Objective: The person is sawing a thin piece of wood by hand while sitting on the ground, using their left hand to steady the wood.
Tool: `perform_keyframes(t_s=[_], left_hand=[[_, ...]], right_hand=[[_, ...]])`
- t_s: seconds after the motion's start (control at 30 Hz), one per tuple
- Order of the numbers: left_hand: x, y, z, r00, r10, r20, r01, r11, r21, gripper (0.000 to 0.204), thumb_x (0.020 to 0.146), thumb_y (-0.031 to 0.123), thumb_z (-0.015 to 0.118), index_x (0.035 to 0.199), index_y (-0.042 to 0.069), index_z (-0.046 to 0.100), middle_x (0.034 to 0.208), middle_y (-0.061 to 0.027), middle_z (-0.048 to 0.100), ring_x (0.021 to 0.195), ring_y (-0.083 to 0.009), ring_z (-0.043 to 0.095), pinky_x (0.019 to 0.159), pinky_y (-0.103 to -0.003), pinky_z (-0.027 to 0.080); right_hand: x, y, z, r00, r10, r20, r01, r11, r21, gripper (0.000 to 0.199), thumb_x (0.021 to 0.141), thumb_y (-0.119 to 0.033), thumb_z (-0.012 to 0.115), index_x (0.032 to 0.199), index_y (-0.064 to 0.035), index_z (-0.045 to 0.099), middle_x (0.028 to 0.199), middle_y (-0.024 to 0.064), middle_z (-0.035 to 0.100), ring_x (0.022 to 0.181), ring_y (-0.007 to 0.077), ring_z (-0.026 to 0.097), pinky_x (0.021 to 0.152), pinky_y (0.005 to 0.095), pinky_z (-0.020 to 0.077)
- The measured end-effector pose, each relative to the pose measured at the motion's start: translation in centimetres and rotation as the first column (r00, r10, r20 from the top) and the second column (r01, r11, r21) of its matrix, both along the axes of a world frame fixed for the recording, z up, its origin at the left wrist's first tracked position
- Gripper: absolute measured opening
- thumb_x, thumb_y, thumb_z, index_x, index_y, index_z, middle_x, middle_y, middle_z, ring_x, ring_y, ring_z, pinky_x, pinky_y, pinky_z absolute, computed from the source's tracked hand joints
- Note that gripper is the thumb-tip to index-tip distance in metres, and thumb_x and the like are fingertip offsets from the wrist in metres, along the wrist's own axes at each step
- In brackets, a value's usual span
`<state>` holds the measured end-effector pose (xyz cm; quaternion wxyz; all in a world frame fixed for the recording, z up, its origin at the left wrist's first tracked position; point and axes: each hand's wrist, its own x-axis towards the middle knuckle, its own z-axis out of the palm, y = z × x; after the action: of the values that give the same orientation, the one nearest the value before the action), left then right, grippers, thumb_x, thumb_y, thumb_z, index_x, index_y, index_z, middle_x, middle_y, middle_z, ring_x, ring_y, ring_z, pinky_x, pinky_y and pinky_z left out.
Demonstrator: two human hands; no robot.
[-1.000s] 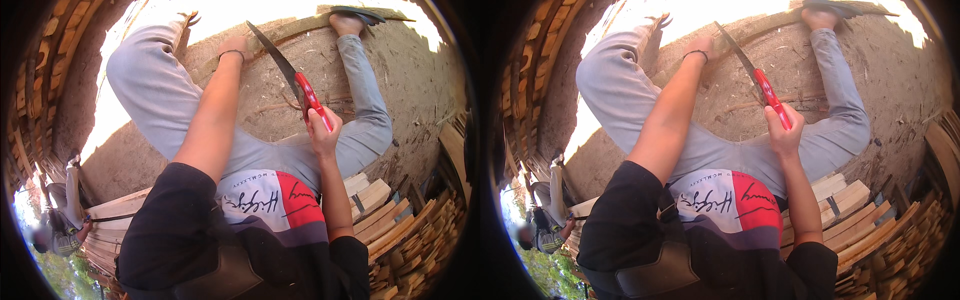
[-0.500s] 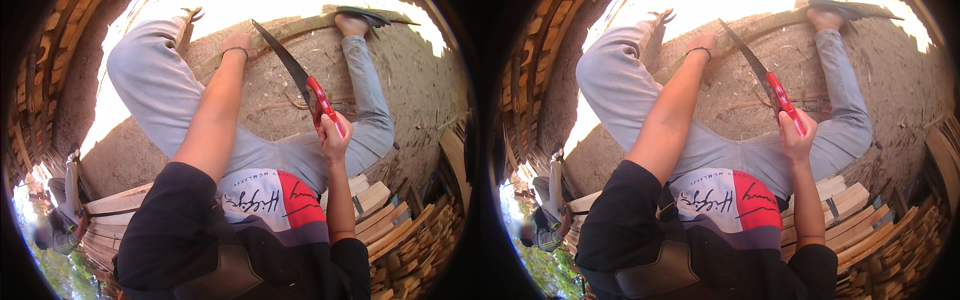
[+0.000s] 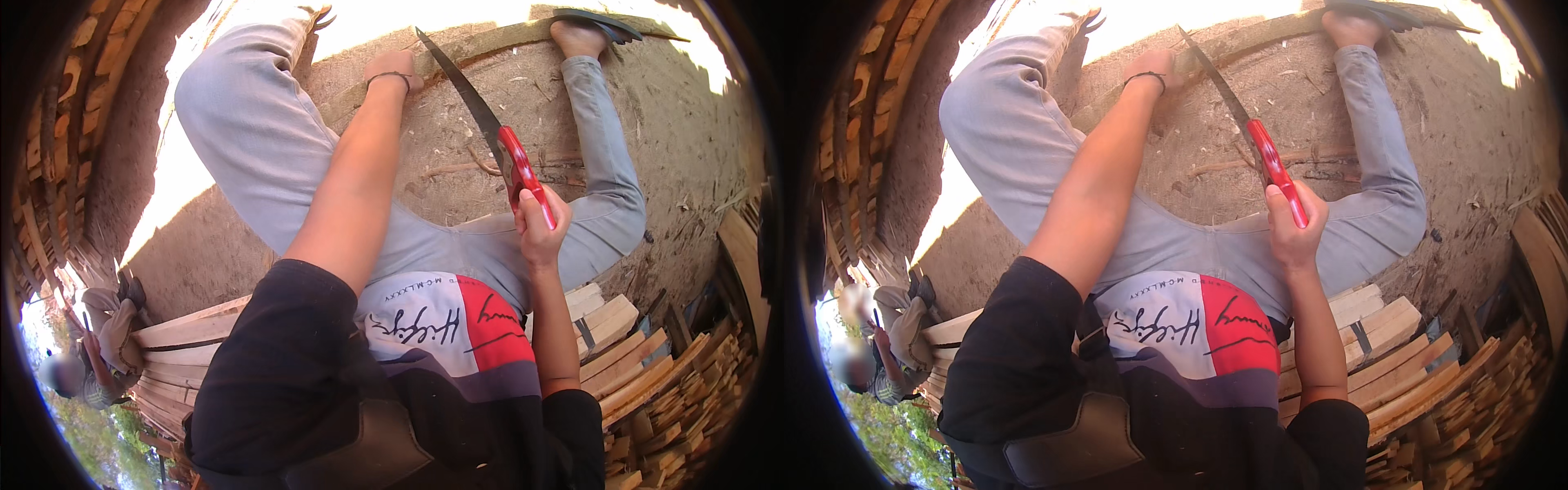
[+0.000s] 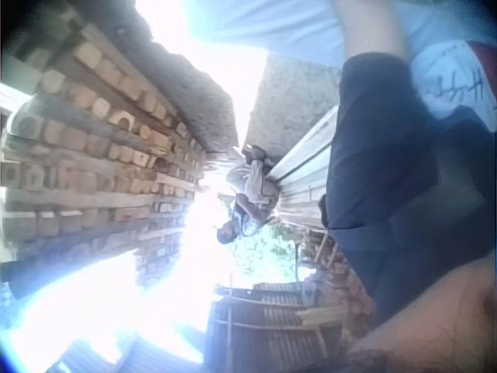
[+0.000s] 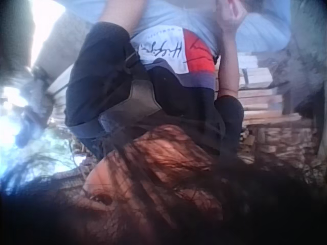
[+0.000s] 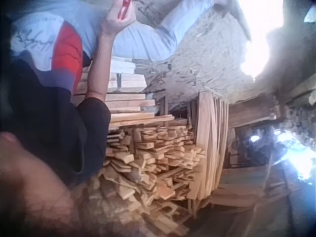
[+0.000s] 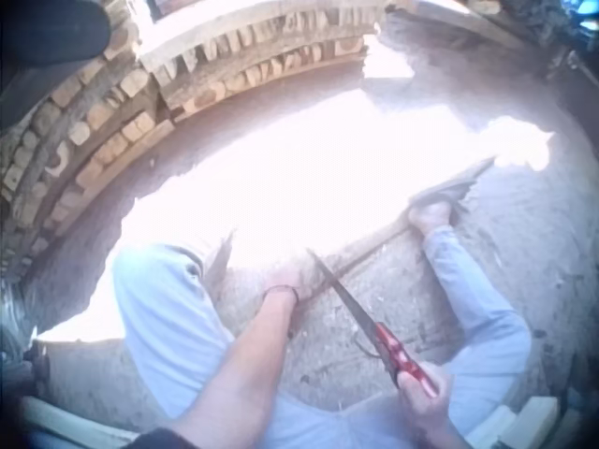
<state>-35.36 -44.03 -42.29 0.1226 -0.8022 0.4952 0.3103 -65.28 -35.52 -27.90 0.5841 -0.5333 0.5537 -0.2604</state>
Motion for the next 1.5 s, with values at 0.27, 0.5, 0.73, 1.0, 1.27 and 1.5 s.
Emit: perform_keyframes(t_s=[0.27, 0.5, 0.73, 1.0, 1.27, 1.5], left_hand=[[-0.3, -0.4, -0.6, 1.000, -0.024, -0.005, 0.024, 0.999, -0.026, 0.038, 0.083, 0.032, 0.067, 0.115, 0.012, 0.069, 0.112, -0.0114, 0.071, 0.103, -0.0281, 0.069, 0.088, -0.042, 0.057], [0.1, 0.3, 0.0, 1.000, 0.011, 0.017, -0.011, 1.000, -0.025, 0.036, 0.082, 0.031, 0.067, 0.114, 0.013, 0.069, 0.113, -0.0110, 0.071, 0.105, -0.0283, 0.068, 0.088, -0.042, 0.057], [-0.6, -0.2, 0.4, 1.000, 0.020, 0.017, -0.020, 1.000, -0.024, 0.036, 0.081, 0.030, 0.068, 0.113, 0.014, 0.069, 0.112, -0.0097, 0.072, 0.104, -0.0273, 0.069, 0.089, -0.041, 0.057], [0.0, 0.5, -0.4, 0.996, 0.054, 0.070, -0.048, 0.995, -0.092, 0.035, 0.079, 0.033, 0.072, 0.109, 0.015, 0.073, 0.111, -0.0077, 0.073, 0.104, -0.0257, 0.069, 0.089, -0.040, 0.057], [-0.2, -0.2, 0.8, 0.999, 0.040, 0.018, -0.041, 0.999, 0.008, 0.041, 0.079, 0.025, 0.065, 0.118, 0.013, 0.067, 0.117, -0.0106, 0.069, 0.110, -0.0277, 0.066, 0.090, -0.041, 0.056], [0.2, 0.5, 0.1, 0.999, 0.043, 0.018, -0.043, 0.999, -0.018, 0.041, 0.079, 0.026, 0.065, 0.118, 0.013, 0.067, 0.117, -0.0106, 0.069, 0.110, -0.0272, 0.066, 0.090, -0.041, 0.056]], right_hand=[[5.6, -4.2, -5.0, 1.000, 0.031, 0.007, -0.030, 0.996, -0.088, 0.031, 0.090, -0.018, 0.066, 0.066, -0.0026, 0.053, 0.058, -0.0035, 0.044, 0.056, 0.0052, 0.039, 0.050, 0.0278, 0.0305], [2.1, -1.8, -2.5, 0.999, 0.043, 0.027, -0.042, 0.998, -0.045, 0.027, 0.089, -0.017, 0.066, 0.069, -0.0015, 0.057, 0.059, -0.0032, 0.046, 0.058, 0.0052, 0.040, 0.051, 0.0271, 0.0304], [3.1, -3.0, -4.1, 0.997, 0.057, 0.052, -0.054, 0.997, -0.060, 0.028, 0.090, -0.017, 0.066, 0.070, -0.0015, 0.056, 0.060, -0.0038, 0.045, 0.058, 0.0049, 0.039, 0.051, 0.0272, 0.0294], [2.7, -2.1, -4.2, 0.995, 0.043, 0.086, -0.042, 0.999, -0.017, 0.027, 0.091, -0.017, 0.065, 0.071, -0.0020, 0.056, 0.062, -0.0050, 0.045, 0.058, 0.0045, 0.039, 0.051, 0.0265, 0.0294], [5.2, -4.2, -5.2, 0.997, 0.020, 0.075, -0.018, 0.999, -0.031, 0.029, 0.091, -0.018, 0.066, 0.070, -0.0010, 0.056, 0.061, -0.0034, 0.047, 0.058, 0.0047, 0.041, 0.051, 0.0263, 0.0305], [2.4, -1.6, -2.6, 0.998, 0.022, 0.054, -0.021, 0.999, -0.024, 0.029, 0.091, -0.020, 0.066, 0.072, -0.0009, 0.057, 0.060, -0.0038, 0.046, 0.057, 0.0054, 0.041, 0.051, 0.0272, 0.0320]])
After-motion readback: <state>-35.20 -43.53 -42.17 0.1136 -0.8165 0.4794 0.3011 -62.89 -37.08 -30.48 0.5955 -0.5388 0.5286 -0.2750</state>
